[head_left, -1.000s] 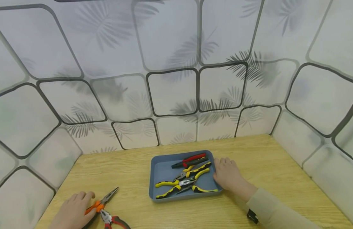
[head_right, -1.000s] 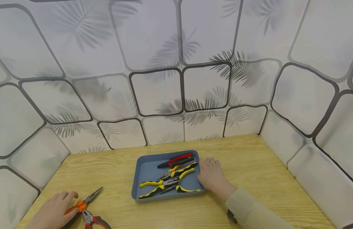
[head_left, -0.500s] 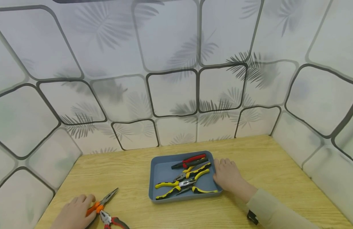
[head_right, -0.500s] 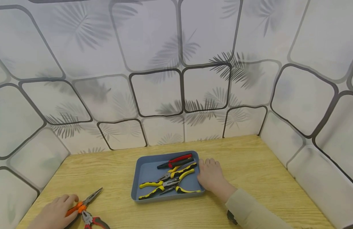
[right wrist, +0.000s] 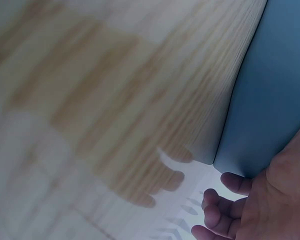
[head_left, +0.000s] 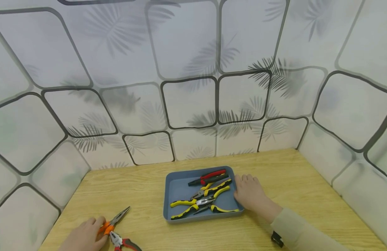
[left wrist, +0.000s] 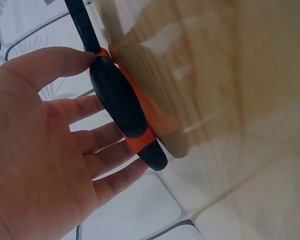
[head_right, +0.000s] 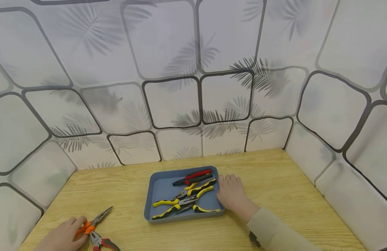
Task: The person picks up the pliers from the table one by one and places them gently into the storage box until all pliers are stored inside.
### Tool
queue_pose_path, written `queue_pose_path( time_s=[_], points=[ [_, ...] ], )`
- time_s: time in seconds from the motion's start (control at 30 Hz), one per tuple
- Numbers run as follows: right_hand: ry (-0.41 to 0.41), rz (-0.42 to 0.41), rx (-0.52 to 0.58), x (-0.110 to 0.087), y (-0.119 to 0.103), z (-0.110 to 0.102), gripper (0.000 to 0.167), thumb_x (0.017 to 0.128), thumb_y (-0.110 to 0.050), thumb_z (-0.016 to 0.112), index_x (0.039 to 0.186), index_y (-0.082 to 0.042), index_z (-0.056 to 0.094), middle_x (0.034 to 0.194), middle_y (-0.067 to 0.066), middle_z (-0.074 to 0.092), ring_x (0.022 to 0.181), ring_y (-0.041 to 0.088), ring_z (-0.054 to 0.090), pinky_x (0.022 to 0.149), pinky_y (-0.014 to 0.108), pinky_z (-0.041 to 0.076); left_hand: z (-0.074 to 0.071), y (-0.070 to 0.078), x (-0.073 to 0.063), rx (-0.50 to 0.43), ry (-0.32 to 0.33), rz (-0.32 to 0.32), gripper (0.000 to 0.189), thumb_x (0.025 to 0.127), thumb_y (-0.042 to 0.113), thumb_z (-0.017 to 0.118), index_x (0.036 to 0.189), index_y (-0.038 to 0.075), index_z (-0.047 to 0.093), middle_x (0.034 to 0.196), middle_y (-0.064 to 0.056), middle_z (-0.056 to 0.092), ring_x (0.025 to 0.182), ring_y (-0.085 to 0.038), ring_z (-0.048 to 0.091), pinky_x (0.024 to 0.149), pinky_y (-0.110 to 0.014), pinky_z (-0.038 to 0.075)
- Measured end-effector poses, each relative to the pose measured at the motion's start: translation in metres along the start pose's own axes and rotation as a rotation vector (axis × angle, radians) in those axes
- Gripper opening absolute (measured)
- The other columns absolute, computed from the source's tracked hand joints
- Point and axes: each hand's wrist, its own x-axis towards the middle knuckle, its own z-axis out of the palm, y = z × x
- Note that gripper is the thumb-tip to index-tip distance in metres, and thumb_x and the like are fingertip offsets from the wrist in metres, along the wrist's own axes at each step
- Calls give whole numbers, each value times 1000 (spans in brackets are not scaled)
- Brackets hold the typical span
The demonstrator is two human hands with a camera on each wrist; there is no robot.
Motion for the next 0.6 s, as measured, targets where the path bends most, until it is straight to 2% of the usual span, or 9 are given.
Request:
queue_pose_path(
  time_s=[0.37,0.6],
  points=[
    [6,-3,0,1,2,-1,30,95,-21,69,113,1,56,90,19,60,84,33,57,76,49,50,3,-5,5,-46,-64,1,54,88,27,83,127,-2,59,98,-14,59,81,-24,56,70,-47,53],
    [-13,1,23,0,1,1,31,96,-21,68,113,1,55,91,19,60,85,33,56,77,51,51,4,-7,5,-70,-104,-17,53,86,23,81,126,-4,58,99,-15,58,84,-27,56,74,-50,52]
  ],
)
